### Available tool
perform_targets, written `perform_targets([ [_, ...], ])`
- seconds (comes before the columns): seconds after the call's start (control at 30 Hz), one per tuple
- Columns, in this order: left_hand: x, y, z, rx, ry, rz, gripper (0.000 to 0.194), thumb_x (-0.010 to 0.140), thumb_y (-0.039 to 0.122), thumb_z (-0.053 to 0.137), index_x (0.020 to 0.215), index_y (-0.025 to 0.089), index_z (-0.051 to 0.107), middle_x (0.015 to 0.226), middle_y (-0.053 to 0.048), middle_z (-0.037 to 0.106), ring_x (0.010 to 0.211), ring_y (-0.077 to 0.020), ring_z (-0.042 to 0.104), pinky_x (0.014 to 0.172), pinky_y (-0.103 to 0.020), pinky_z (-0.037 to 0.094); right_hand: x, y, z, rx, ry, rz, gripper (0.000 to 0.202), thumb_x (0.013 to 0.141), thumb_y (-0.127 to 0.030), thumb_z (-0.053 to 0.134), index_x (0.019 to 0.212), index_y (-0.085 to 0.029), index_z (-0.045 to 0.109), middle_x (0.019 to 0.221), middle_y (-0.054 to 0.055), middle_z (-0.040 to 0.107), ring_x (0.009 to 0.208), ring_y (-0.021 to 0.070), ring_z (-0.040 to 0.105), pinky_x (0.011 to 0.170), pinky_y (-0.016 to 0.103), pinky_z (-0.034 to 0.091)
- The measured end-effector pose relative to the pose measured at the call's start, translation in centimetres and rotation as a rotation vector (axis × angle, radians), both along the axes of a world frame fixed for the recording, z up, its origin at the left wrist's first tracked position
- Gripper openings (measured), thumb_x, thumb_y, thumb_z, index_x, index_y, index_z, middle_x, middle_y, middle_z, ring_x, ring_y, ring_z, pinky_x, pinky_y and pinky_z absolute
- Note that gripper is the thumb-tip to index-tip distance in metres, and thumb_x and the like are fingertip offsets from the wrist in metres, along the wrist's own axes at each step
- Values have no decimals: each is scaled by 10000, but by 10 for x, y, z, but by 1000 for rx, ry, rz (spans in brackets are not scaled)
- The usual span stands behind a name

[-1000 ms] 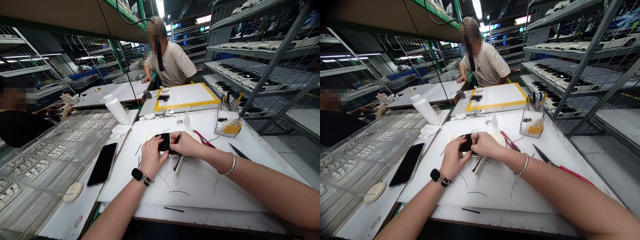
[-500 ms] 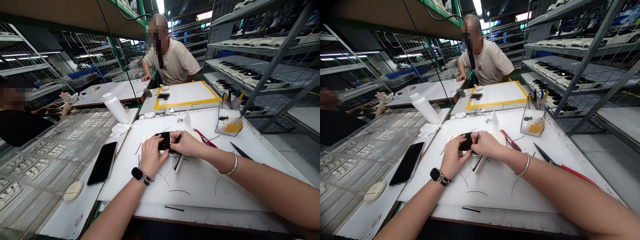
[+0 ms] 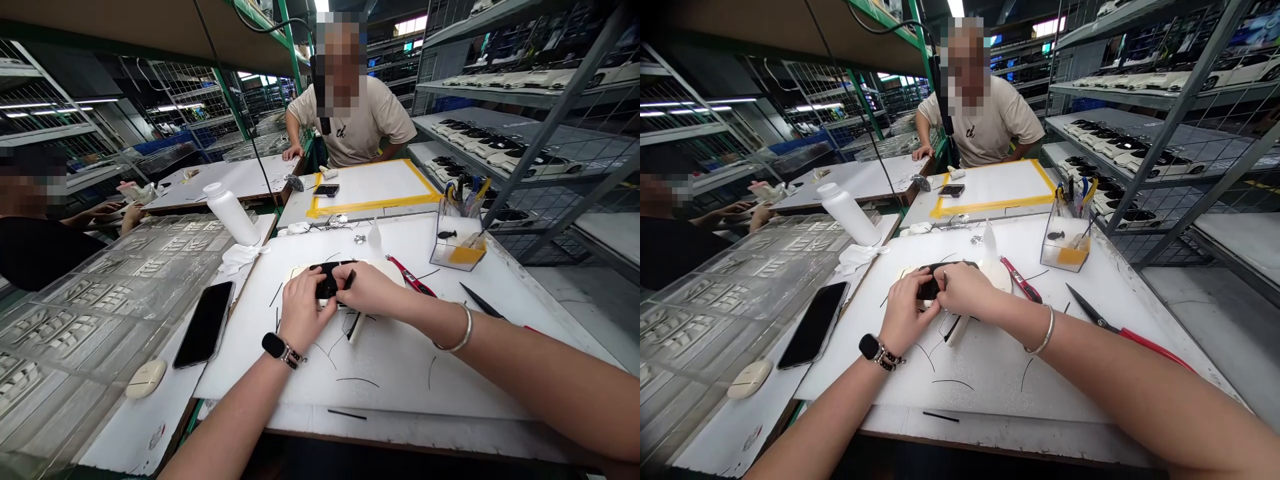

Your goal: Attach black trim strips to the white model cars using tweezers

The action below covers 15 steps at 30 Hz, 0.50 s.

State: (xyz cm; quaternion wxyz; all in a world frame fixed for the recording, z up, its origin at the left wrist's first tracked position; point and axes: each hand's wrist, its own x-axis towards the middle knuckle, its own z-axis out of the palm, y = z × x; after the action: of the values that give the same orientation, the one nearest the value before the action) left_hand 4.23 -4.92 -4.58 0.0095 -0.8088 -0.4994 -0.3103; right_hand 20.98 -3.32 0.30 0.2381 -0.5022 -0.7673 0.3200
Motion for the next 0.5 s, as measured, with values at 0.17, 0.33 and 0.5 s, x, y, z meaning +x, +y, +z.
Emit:
perform_targets([
  [0.17, 0, -1, 1, -3, -2, 4, 335, 771, 239, 628, 1080, 198, 505, 1234, -91, 577, 1202, -279, 487, 971, -463, 391, -1, 1, 3, -7, -15, 13, 160, 608, -72, 556, 554, -183, 455, 568, -34, 485, 576, 113, 409, 527, 228, 259],
  [0.33, 0, -2, 3, 13, -1, 1, 338, 773, 250, 635, 1079, 197, 502, 1218, -97, 586, 1184, -281, 497, 962, -465, 396, 5, 3, 0, -48, 50, 20, 158, 647, -69, 548, 578, -174, 452, 561, -54, 461, 541, 90, 404, 501, 200, 271],
  [0.5, 0, -1, 2, 9, 1, 3, 347, 772, 242, 643, 1081, 195, 493, 1226, -93, 580, 1182, -275, 496, 965, -456, 391, 7, 4, 0, -59, 75, 13, 158, 633, -66, 551, 568, -175, 457, 546, -58, 461, 529, 86, 397, 487, 201, 267],
])
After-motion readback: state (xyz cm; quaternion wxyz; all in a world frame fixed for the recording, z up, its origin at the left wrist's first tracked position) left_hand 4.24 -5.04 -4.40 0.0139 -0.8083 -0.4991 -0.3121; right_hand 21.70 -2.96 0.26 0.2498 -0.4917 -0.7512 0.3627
